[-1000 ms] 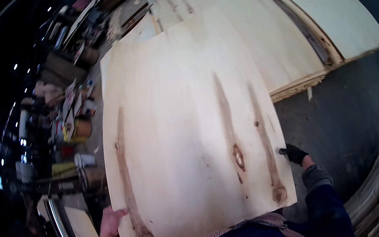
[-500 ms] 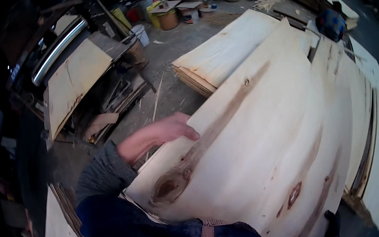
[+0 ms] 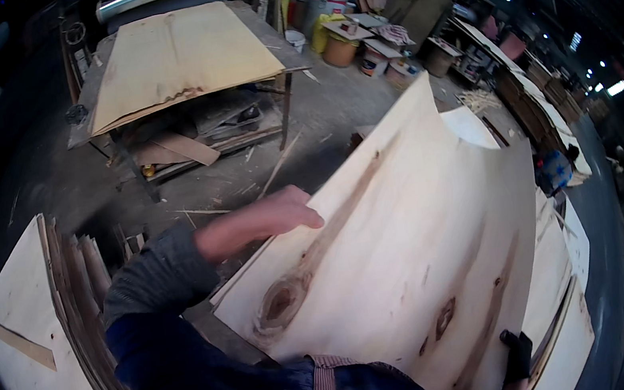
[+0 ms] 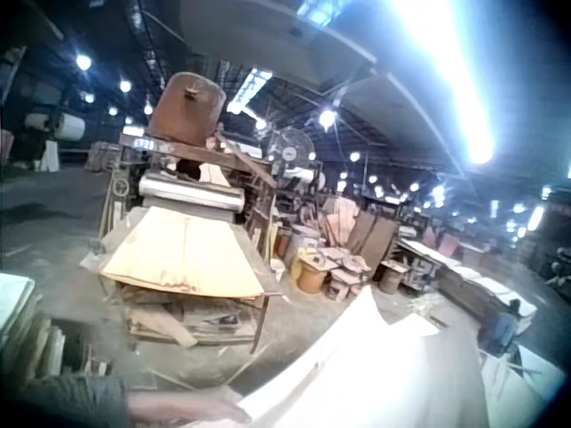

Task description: The person places multiple thin wood veneer sheets onto a glue-coated panel emerging from a roller machine, aligning them side-by-side to cover the surface, and then stacks the assembled panels.

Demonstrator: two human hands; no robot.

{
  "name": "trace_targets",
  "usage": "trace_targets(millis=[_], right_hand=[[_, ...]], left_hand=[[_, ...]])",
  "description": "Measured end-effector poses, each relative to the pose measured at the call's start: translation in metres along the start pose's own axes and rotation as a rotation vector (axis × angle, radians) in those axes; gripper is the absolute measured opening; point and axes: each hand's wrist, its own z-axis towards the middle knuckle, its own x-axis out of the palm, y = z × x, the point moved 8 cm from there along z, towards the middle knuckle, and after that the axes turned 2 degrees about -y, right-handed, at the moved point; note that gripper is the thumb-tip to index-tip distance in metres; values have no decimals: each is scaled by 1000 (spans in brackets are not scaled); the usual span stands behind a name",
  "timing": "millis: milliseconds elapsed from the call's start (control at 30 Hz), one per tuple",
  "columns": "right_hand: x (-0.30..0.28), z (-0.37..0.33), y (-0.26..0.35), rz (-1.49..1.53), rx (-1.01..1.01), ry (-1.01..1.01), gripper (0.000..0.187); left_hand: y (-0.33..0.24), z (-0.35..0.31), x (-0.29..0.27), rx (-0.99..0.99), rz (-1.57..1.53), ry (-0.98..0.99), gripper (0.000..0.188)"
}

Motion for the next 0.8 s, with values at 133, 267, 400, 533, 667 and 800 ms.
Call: trace_targets(millis=[133,267,400,533,667,800], right_hand=[[76,34,53,74,-129,131,37],[175,72,117,100,-281,306,30],[292,116,177,119,-319,435,28],[419,156,262,233,-408,629,29],[546,167,348,294,-420,859,33],[603,185,378,221,-445,929,33]], left_hand=[[14,-55,-88,13,-69,-252,34],[25,-96,-153,-36,-130,-420,35],[25,-108,-217,-93,-155,-568,32],[25,-105,-278,-122,-218,-720,33],[0,-114,-352,-88,-91,-916,26],[18,-115,-357,-204,-229,-998,27]])
